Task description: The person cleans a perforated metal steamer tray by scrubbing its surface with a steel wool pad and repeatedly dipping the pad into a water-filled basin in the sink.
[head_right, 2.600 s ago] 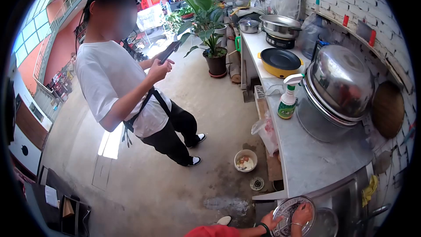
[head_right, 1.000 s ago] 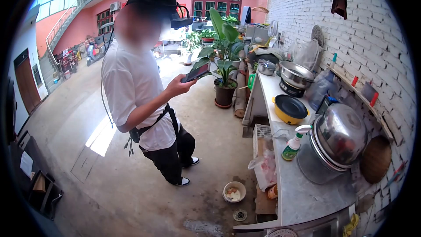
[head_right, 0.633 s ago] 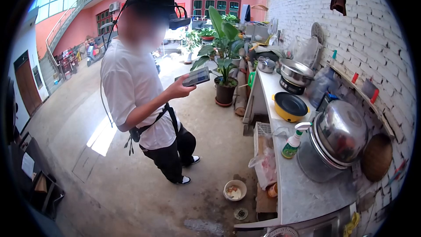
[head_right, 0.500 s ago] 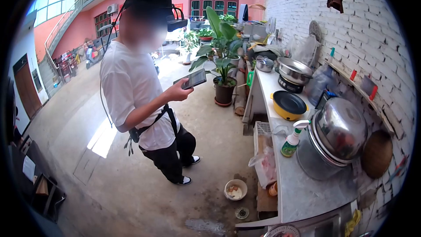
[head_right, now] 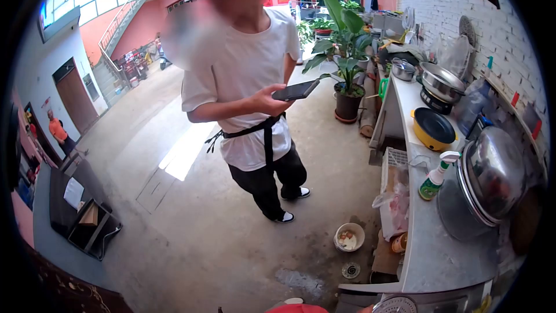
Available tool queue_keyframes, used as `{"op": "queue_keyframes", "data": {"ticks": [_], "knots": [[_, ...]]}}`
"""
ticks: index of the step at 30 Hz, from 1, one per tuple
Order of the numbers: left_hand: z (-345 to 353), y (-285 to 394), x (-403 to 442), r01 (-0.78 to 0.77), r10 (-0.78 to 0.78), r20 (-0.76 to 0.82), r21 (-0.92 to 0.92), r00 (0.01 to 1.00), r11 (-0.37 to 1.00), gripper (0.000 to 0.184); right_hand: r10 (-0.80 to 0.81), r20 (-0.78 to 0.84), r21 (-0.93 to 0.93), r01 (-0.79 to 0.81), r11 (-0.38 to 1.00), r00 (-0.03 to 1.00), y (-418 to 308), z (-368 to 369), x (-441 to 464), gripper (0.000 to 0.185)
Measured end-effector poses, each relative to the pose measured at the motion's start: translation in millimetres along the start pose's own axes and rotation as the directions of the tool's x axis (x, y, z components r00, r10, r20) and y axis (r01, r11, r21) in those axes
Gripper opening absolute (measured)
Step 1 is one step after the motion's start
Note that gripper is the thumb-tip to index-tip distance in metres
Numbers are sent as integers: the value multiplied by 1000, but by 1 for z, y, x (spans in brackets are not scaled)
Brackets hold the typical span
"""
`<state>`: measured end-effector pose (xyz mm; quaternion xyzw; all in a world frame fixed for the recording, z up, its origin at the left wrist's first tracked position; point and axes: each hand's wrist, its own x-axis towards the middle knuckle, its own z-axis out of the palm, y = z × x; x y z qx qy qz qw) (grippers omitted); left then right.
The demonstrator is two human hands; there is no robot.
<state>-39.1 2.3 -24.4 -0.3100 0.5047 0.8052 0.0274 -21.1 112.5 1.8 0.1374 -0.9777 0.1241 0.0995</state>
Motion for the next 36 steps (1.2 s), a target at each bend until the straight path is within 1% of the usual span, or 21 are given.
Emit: {"op": "queue_keyframes", "data": {"ticks": [1,2,3,4,5,6,7,9,11,14,19,25,29,32,36], "knots": [[8,-28,21,66,-56,-72,142,996,988,29,-48,38,9,47,999,998,10,0,-3,35],[11,-64,55,-36,46,-40,214,998,976,26,-97,76,24,95,995,992,24,8,4,35],[8,-92,79,-131,136,2,289,991,948,28,-141,117,39,137,990,983,54,36,21,35],[6,-85,79,-95,59,102,402,993,911,24,-175,155,54,169,984,972,90,71,38,35],[17,-123,111,-95,72,114,212,991,973,24,-203,187,69,193,979,961,103,74,67,35],[25,-148,132,-86,84,125,13,989,996,26,-229,210,86,215,973,951,111,73,96,34],[23,-138,118,-234,233,40,0,972,972,32,-252,223,107,233,966,942,112,85,112,34],[23,-139,123,-321,322,79,-27,943,947,38,-281,224,133,256,957,933,111,100,125,34],[17,-123,114,-295,284,119,84,951,952,40,-293,215,137,268,954,932,106,95,129,34],[-2,-107,98,-292,257,163,256,953,921,41,-291,210,133,267,954,933,92,83,124,34],[-20,-91,84,-314,249,203,422,947,850,44,-289,167,144,266,953,943,79,78,125,33],[-26,-75,75,-312,220,232,516,947,798,47,-249,92,143,235,961,964,84,83,128,33],[-27,-66,74,-255,167,208,538,964,803,47,-223,47,128,215,968,974,92,93,133,32],[-23,-59,73,-207,121,189,547,974,811,46,-207,24,120,203,972,978,110,117,139,32],[-23,-52,71,-163,78,174,554,982,817,46,-181,-3,100,180,979,983,110,121,139,32]]}}
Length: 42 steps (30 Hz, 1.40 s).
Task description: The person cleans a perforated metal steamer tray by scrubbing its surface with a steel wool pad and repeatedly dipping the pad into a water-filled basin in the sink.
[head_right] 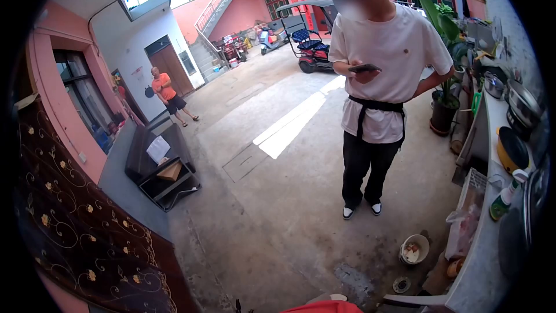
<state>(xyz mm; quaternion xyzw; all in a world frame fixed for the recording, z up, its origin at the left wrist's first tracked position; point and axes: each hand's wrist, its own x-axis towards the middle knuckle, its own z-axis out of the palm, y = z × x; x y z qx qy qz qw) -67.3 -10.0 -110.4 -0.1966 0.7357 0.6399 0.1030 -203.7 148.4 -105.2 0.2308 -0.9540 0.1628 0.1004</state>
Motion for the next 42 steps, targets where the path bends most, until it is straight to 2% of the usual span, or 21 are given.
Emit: {"op": "queue_keyframes", "data": {"ticks": [5,15,21,23,24,25,26,27,28,29,30,31,32,33,34,35,36,37,40,41,42], "knots": [[5,10,3,42,-42,12,-1,999,999,46,30,-39,-30,-31,999,999,4,4,0,31],[8,15,-2,106,-107,36,8,994,994,46,110,-120,-79,-120,990,987,-33,-29,-3,30],[15,15,-14,165,-167,54,39,984,985,47,217,-169,-138,-241,961,962,-25,-19,-3,30],[12,18,-22,193,-196,45,63,980,979,47,258,-190,-160,-290,944,947,-57,-48,-9,30],[10,18,-23,212,-213,12,83,977,974,47,178,-210,-68,-196,978,961,-64,-61,-15,27],[21,7,-18,175,-156,-178,94,972,980,43,187,-179,27,-185,982,966,-69,-57,-25,26],[3,29,-47,184,-174,-114,84,978,979,43,155,-144,4,-156,988,977,-89,-69,-38,22],[3,31,-56,195,-163,-177,184,971,963,44,71,-92,-17,-73,997,993,-119,-95,-51,18],[-7,47,-72,209,-165,-196,226,967,951,43,8,-184,76,6,997,983,-136,-105,-65,17],[-18,64,-87,246,-218,-163,178,962,953,42,-15,-136,86,27,996,991,-150,-121,-78,14],[-16,54,-86,175,-162,-135,87,977,981,41,-89,-132,137,107,985,987,-156,-135,-90,12],[-31,96,-108,321,-321,-72,-17,944,947,40,-112,-87,158,124,980,990,-158,-148,-103,12],[-6,6,-69,22,61,-248,319,967,948,37,-132,-125,145,150,978,983,-159,-156,-115,14],[-17,43,-82,245,-251,-133,-54,959,968,32,-154,-155,114,172,978,976,-158,-164,-124,15],[-22,47,-86,215,-223,-70,-110,972,970,39,-135,-163,112,154,982,977,-152,-166,-129,14],[-27,64,-94,207,-214,-47,-127,976,970,35,-146,-179,123,170,978,973,-143,-164,-124,14],[-29,58,-89,269,-270,-6,-100,963,958,33,-71,-184,97,90,991,980,-129,-157,-114,14],[-30,61,-89,272,-273,20,-157,962,949,33,-2,-184,79,17,997,983,-114,-147,-103,13],[-32,58,-88,269,-267,38,-99,963,958,33,176,-300,21,-178,984,938,-65,-125,-43,14],[-30,57,-89,234,-233,22,-127,972,964,33,211,-367,2,-226,974,906,-58,-119,-28,15],[-27,57,-92,197,-198,9,-156,980,968,34,224,-365,9,-237,971,904,-53,-115,-19,15]]}}
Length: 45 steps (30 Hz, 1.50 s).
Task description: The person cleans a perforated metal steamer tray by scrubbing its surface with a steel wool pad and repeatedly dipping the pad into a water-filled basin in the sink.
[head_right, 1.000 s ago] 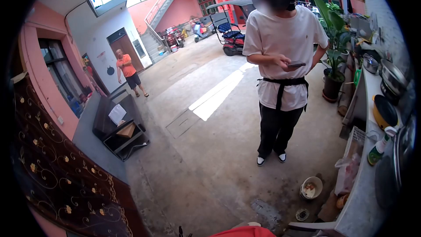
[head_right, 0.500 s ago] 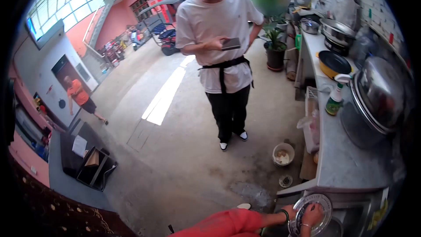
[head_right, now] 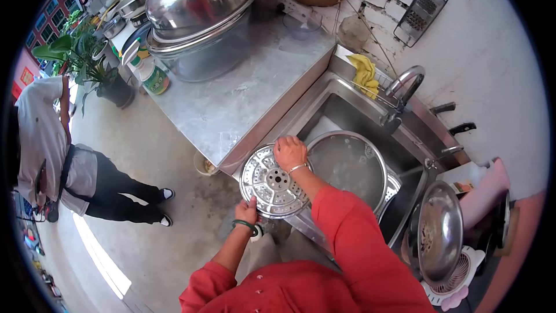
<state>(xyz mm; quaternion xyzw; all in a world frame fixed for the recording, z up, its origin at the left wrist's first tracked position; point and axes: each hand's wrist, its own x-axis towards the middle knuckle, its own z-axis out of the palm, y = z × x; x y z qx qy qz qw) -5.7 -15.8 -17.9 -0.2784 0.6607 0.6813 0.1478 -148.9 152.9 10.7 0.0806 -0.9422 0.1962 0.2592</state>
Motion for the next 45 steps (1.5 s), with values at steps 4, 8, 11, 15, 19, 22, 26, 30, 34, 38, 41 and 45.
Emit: {"op": "queue_keyframes", "data": {"ticks": [4,8,11,15,19,22,26,30,34,38,41,45], "knots": [[3,21,-17,-16,16,-10,-19,1000,1000,32,145,-17,-18,-145,989,989,7,6,15,19],[2,14,-6,23,-23,7,-24,1000,999,33,527,147,58,-539,841,837,27,-21,26,30],[-1,2,1,16,-16,7,-61,1000,998,35,781,176,73,-799,597,599,78,-46,2,36],[-2,-2,4,18,-18,-1,14,1000,1000,33,876,210,-148,-872,467,434,129,-78,-80,42],[0,3,2,29,-28,-16,11,999,1000,35,879,264,-357,-806,472,397,149,-88,-148,44],[4,8,-3,15,-16,-9,-48,1000,999,33,796,301,-440,-664,604,525,136,-89,-177,48],[2,10,-6,25,-26,-10,-33,1000,999,33,654,581,-497,-425,756,484,96,-86,-186,54],[3,12,-7,37,-37,-22,-7,999,999,34,501,820,-410,-325,852,279,106,-70,-194,46],[0,4,-1,25,-25,-21,9,999,1000,34,691,615,-307,-692,653,379,126,-54,-178,35],[3,9,-5,11,-8,-54,57,999,998,31,717,197,55,-738,673,669,106,-66,-100,18],[5,15,-10,14,-6,-90,84,996,996,33,358,-16,293,-338,895,934,66,-72,-46,12],[4,10,-8,9,-2,-98,64,995,998,37,163,202,441,-238,866,966,17,-48,-4,13]]}}
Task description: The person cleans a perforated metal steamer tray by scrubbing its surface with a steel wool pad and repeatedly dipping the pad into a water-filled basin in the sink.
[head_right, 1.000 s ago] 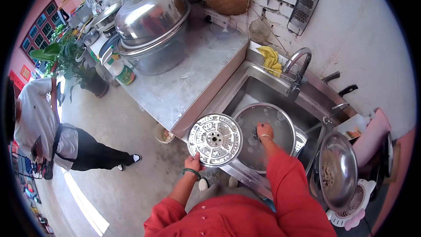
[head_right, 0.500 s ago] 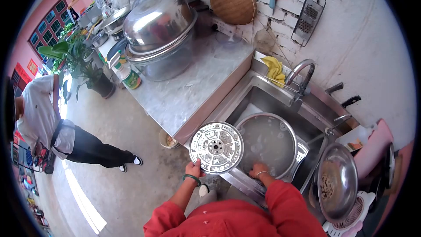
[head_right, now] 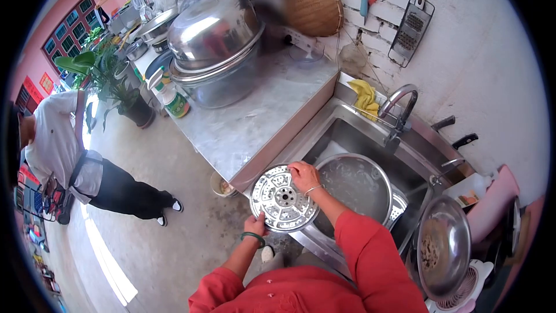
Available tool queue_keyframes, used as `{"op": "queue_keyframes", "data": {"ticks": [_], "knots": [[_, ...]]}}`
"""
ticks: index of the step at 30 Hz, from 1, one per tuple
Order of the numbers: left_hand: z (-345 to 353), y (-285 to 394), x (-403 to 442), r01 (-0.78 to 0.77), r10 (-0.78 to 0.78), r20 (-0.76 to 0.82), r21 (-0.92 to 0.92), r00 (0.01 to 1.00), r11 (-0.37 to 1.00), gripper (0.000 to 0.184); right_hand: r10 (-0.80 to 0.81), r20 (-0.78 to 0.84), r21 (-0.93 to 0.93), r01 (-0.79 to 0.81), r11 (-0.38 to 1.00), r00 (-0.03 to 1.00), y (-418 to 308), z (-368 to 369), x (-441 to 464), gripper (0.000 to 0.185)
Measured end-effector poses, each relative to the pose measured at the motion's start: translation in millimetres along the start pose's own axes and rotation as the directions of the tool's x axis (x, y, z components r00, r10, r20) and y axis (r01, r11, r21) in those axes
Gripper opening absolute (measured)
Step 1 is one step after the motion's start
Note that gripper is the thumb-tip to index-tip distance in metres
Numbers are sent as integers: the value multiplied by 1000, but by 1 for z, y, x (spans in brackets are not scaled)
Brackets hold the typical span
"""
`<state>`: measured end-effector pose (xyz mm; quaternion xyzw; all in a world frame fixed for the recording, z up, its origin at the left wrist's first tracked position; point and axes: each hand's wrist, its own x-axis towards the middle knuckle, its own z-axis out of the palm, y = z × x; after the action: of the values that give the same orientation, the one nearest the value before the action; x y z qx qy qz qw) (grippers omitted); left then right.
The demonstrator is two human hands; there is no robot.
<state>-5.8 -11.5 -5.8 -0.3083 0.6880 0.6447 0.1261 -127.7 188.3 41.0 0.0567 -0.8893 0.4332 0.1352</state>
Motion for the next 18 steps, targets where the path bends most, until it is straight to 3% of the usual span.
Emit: {"op": "queue_keyframes", "data": {"ticks": [2,4,5,8,12,16,18], "knots": [[-1,5,-3,23,-23,0,50,1000,999,36,-13,77,51,9,999,997,-2,17,7,14],[-1,-2,3,26,-26,-2,62,1000,998,38,140,50,-100,-135,986,989,-7,28,10,16],[0,-13,10,3,-3,-8,63,1000,998,39,224,77,-77,-218,973,972,-8,29,11,18],[-1,-19,12,-19,19,-3,54,1000,998,43,269,35,-110,-264,958,963,-13,30,8,18],[-1,-21,17,-6,4,19,112,1000,994,39,362,104,-74,-356,932,926,-10,33,13,18],[1,-25,16,-51,53,-7,150,999,987,49,361,150,-106,-348,931,920,-13,31,16,19],[6,-30,18,-45,44,10,148,999,988,49,262,102,-178,-242,954,960,-16,33,16,18]]}}
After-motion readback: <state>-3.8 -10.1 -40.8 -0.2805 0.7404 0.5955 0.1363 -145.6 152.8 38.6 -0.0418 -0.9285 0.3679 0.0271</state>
